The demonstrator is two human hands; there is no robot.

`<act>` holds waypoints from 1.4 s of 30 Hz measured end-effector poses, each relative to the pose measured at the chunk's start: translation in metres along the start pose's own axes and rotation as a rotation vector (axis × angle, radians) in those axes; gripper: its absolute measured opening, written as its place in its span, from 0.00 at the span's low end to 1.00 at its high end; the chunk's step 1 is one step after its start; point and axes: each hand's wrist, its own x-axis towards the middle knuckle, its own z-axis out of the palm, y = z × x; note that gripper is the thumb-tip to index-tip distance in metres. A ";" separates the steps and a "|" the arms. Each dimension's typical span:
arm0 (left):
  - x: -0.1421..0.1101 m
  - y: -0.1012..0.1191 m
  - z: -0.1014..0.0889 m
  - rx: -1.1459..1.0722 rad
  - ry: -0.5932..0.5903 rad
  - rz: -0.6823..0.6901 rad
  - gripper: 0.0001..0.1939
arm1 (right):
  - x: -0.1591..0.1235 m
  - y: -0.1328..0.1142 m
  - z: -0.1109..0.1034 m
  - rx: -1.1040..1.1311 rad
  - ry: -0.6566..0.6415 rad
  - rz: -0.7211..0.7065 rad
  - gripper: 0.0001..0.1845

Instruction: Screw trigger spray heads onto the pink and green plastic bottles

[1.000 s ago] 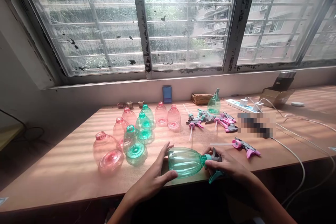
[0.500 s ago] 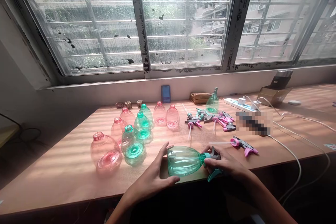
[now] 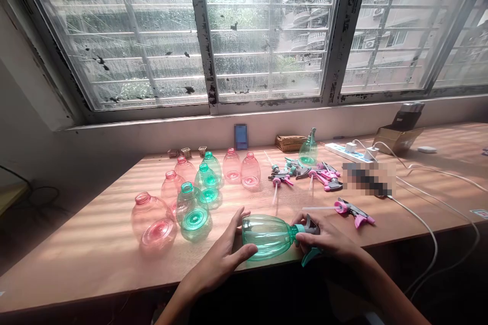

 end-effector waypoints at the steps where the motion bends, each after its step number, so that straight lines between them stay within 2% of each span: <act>1: 0.000 0.001 0.000 0.017 0.001 -0.008 0.48 | 0.000 0.000 0.000 0.003 0.003 0.001 0.21; 7: -0.001 -0.001 0.002 0.095 -0.023 0.011 0.64 | 0.001 0.003 -0.003 0.008 0.023 -0.012 0.23; 10: 0.000 -0.003 0.001 0.119 -0.024 0.002 0.68 | 0.002 0.003 -0.003 0.010 0.015 -0.010 0.23; 12: 0.000 -0.002 0.000 0.099 -0.029 0.001 0.64 | 0.002 0.003 -0.002 0.017 0.007 -0.005 0.23; 15: -0.001 0.000 -0.001 0.061 -0.035 0.015 0.52 | 0.001 0.001 -0.001 0.022 0.013 -0.006 0.22; 18: -0.002 0.003 0.000 0.058 -0.027 0.014 0.47 | -0.001 -0.002 0.001 0.011 0.019 0.000 0.22; 21: -0.003 0.007 0.000 0.063 -0.025 -0.004 0.47 | -0.001 -0.003 0.002 0.000 0.015 0.001 0.23; 26: -0.004 0.007 0.001 0.085 -0.029 -0.014 0.57 | 0.000 0.001 0.000 0.024 0.028 -0.015 0.23; 31: -0.003 0.002 0.000 0.132 -0.030 0.012 0.62 | 0.002 0.003 -0.002 0.010 0.029 -0.024 0.22; 33: -0.003 0.001 -0.001 0.115 -0.038 0.028 0.60 | 0.002 0.002 -0.001 0.001 0.026 -0.024 0.22; 38: -0.002 0.003 -0.001 0.014 -0.037 0.041 0.43 | 0.001 -0.001 0.000 -0.009 0.032 -0.020 0.24; 42: -0.002 0.005 0.000 0.039 -0.024 0.015 0.44 | 0.001 -0.001 0.000 -0.017 0.039 -0.010 0.24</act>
